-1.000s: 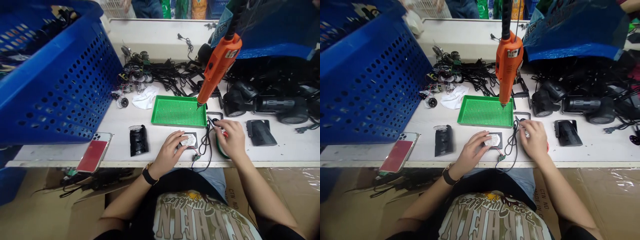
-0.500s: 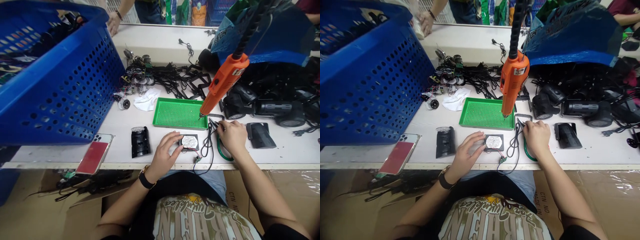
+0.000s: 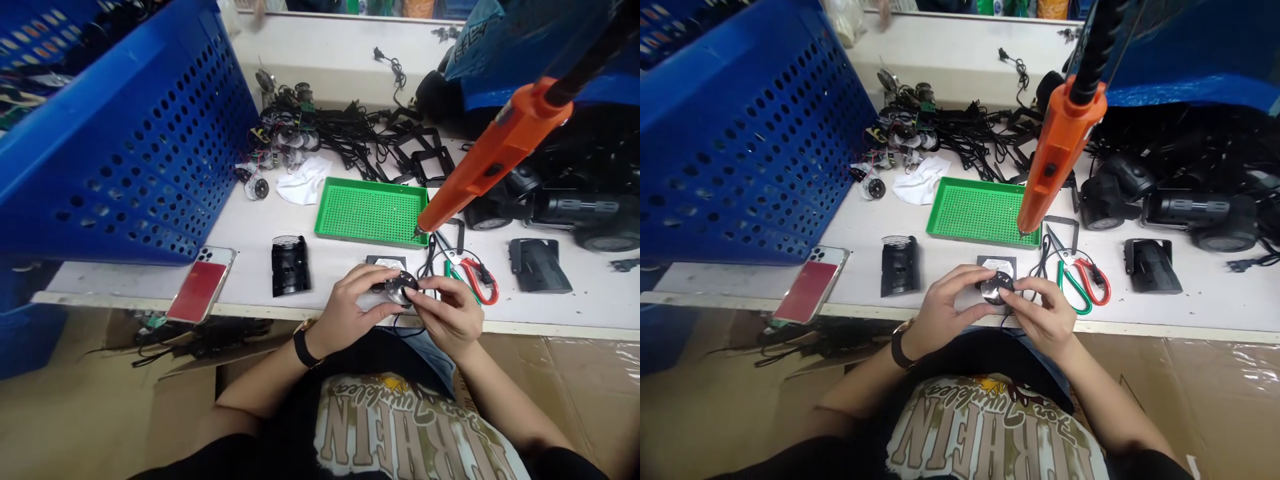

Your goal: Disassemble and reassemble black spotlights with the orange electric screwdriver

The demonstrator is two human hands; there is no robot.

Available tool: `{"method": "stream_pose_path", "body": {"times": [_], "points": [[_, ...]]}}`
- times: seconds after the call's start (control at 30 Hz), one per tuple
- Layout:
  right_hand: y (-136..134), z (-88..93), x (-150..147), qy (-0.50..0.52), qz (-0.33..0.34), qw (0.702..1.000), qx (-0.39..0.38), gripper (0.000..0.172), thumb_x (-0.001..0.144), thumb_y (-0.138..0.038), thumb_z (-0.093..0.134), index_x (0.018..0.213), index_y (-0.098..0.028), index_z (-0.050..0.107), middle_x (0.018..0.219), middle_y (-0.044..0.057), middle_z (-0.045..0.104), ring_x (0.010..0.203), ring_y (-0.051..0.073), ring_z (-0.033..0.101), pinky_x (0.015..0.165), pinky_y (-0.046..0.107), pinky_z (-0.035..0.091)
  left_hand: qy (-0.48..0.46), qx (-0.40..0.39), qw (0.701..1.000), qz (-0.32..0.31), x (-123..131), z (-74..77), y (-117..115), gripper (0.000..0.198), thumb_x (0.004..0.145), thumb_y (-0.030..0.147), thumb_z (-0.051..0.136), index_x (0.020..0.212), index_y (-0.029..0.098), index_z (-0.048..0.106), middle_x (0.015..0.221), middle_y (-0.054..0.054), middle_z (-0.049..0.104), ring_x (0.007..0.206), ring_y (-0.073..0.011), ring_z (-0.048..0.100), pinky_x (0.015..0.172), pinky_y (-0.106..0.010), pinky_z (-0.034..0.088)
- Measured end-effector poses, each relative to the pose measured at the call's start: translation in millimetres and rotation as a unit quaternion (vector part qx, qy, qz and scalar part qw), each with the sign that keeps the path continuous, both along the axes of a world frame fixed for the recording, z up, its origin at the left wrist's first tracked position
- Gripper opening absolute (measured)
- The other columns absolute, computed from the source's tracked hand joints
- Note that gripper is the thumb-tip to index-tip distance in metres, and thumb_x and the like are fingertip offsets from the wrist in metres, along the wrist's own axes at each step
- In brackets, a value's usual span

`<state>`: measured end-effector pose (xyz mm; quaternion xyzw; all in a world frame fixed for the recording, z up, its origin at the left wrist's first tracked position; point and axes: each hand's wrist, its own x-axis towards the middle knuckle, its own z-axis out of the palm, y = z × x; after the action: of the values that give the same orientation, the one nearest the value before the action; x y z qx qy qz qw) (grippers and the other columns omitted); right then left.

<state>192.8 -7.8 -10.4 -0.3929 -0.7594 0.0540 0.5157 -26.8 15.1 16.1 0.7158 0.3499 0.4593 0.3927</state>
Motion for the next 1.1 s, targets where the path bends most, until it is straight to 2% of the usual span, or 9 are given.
{"method": "stream_pose_path", "body": {"times": [0.13,0.3,0.47,0.67,0.73,0.83,0.9,1.0,1.1], "points": [[-0.4,-2.7,-4.7,0.016,0.015,1.000,0.006,0.064,0.090,-0.003,0.073,0.144,-0.037,0.069,0.107,0.006,0.074,0.094,0.020,0.077,0.080,0.037,0.071,0.032,0.008,0.999,0.016,0.1,1.8,-2.3,0.050,0.090,0.038,0.085,0.137,0.027,0.070,0.126,-0.010,0.077,0.119,-0.0240,0.073,0.104,-0.043,0.062],[-0.6,-8.6,-5.2,0.035,0.026,0.999,0.024,0.061,0.090,-0.004,0.074,0.144,-0.033,0.069,0.108,0.007,0.077,0.097,0.023,0.079,0.084,0.041,0.073,0.056,-0.001,0.998,0.015,-0.9,1.5,-2.0,0.056,0.090,0.041,0.085,0.141,0.028,0.068,0.129,-0.010,0.076,0.121,-0.0258,0.072,0.105,-0.045,0.060],[0.5,-8.6,-7.9,0.032,0.041,0.998,0.032,0.063,0.089,0.000,0.074,0.146,-0.027,0.067,0.111,0.010,0.079,0.100,0.023,0.080,0.087,0.040,0.073,0.095,0.028,0.995,0.004,0.3,2.5,0.5,0.059,0.089,0.039,0.085,0.144,0.027,0.064,0.129,-0.009,0.075,0.122,-0.0256,0.070,0.108,-0.045,0.059],[0.9,-6.2,-7.8,-0.003,0.073,0.997,0.033,0.059,0.090,-0.001,0.071,0.145,-0.021,0.067,0.111,0.012,0.080,0.104,0.024,0.081,0.085,0.037,0.073,0.139,0.030,0.990,-0.014,-6.6,0.1,5.1,0.048,0.088,0.033,0.086,0.132,0.025,0.067,0.123,-0.009,0.076,0.118,-0.0267,0.069,0.106,-0.048,0.058],[5.4,-4.9,-1.8,-0.015,0.051,0.997,0.047,0.064,0.087,0.002,0.071,0.147,-0.022,0.066,0.114,0.012,0.079,0.107,0.025,0.080,0.088,0.039,0.072,0.140,0.034,0.990,0.005,-13.5,-2.4,7.7,0.046,0.088,0.033,0.086,0.129,0.024,0.068,0.121,-0.010,0.076,0.117,-0.0270,0.070,0.104,-0.047,0.059],[27.2,6.4,8.2,0.022,-0.076,0.995,0.052,0.065,0.086,-0.001,0.074,0.143,-0.030,0.067,0.119,0.010,0.075,0.112,0.027,0.076,0.096,0.047,0.069,0.138,0.030,0.989,0.052,-24.4,-6.1,11.6,0.045,0.089,0.034,0.085,0.129,0.024,0.068,0.121,-0.010,0.075,0.115,-0.0261,0.071,0.102,-0.046,0.060],[54.4,20.8,10.9,0.082,-0.130,0.988,0.009,0.060,0.089,-0.011,0.077,0.143,-0.032,0.063,0.131,0.012,0.068,0.121,0.030,0.072,0.101,0.052,0.066,0.138,0.026,0.987,0.074,-29.3,-7.7,13.3,0.044,0.090,0.034,0.084,0.129,0.023,0.068,0.122,-0.010,0.074,0.115,-0.0253,0.071,0.102,-0.045,0.060],[107.2,43.6,6.5,0.109,-0.097,0.986,-0.079,0.076,0.093,-0.030,0.078,0.158,-0.031,0.038,0.157,0.018,0.048,0.133,0.031,0.066,0.106,0.052,0.062,0.133,0.033,0.986,0.093,-30.8,-8.3,13.4,0.043,0.090,0.034,0.084,0.129,0.023,0.067,0.122,-0.010,0.074,0.116,-0.0245,0.071,0.103,-0.044,0.060],[152.9,53.4,-3.3,0.031,-0.102,0.991,-0.079,0.076,0.099,-0.042,0.068,0.159,-0.030,0.023,0.145,0.017,0.058,0.122,0.029,0.070,0.099,0.051,0.063,0.128,0.050,0.985,0.103,-29.4,-8.3,10.2,0.044,0.091,0.034,0.084,0.129,0.023,0.067,0.121,-0.010,0.074,0.115,-0.0241,0.071,0.102,-0.044,0.060]]}}
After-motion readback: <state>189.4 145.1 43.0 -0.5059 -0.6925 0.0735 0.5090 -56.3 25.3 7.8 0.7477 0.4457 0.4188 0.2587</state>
